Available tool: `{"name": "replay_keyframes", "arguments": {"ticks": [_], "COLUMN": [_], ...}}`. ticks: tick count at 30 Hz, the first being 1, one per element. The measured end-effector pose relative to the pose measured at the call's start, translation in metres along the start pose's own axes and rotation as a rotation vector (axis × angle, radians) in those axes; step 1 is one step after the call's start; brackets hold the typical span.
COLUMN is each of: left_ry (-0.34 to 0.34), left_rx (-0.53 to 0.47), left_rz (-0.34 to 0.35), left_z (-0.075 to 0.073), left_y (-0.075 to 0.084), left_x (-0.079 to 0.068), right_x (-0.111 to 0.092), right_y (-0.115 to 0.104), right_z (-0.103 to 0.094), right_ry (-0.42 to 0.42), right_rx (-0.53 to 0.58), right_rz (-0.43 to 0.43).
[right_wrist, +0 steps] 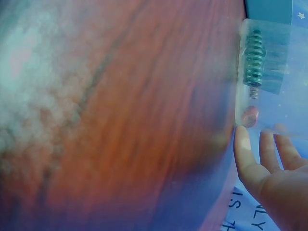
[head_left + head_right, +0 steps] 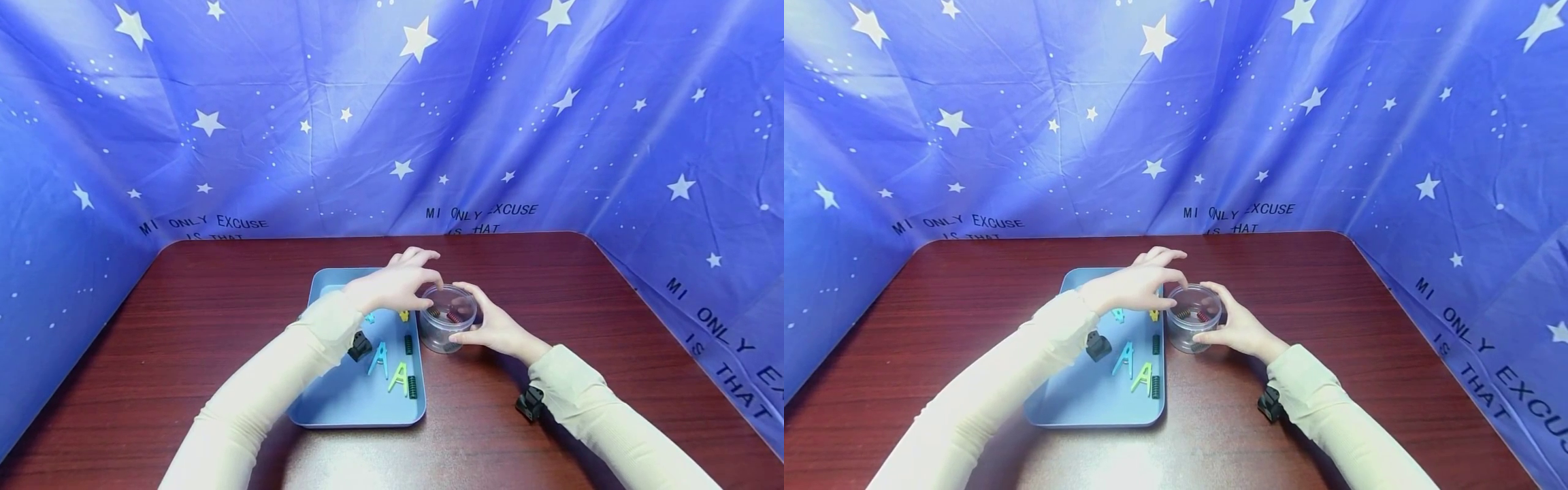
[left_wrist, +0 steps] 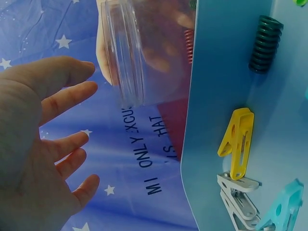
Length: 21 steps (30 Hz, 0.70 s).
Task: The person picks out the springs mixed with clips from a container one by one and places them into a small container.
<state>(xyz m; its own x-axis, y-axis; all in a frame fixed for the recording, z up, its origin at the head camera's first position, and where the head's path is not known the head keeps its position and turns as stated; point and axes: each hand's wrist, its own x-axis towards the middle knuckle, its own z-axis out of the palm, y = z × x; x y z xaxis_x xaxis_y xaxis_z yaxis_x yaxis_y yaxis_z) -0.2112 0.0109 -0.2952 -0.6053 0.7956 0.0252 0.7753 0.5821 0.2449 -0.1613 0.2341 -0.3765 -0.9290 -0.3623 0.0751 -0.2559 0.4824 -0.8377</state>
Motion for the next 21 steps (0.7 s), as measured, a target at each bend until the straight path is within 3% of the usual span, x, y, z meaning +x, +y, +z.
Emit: {"name": "replay_keyframes", "arguments": {"ticks": [21], "left_ry": [0.004], "left_rx": [-0.012], "left_rz": [0.008], "left_z": [0.004], "left_y": [-0.014], "left_x": [-0.019], "right_x": [-0.001], "right_y": [0.001], "right_z": [0.0], "right_ry": [-0.004], "right_rx": [0.015], "right_rz": [-0.004]}}
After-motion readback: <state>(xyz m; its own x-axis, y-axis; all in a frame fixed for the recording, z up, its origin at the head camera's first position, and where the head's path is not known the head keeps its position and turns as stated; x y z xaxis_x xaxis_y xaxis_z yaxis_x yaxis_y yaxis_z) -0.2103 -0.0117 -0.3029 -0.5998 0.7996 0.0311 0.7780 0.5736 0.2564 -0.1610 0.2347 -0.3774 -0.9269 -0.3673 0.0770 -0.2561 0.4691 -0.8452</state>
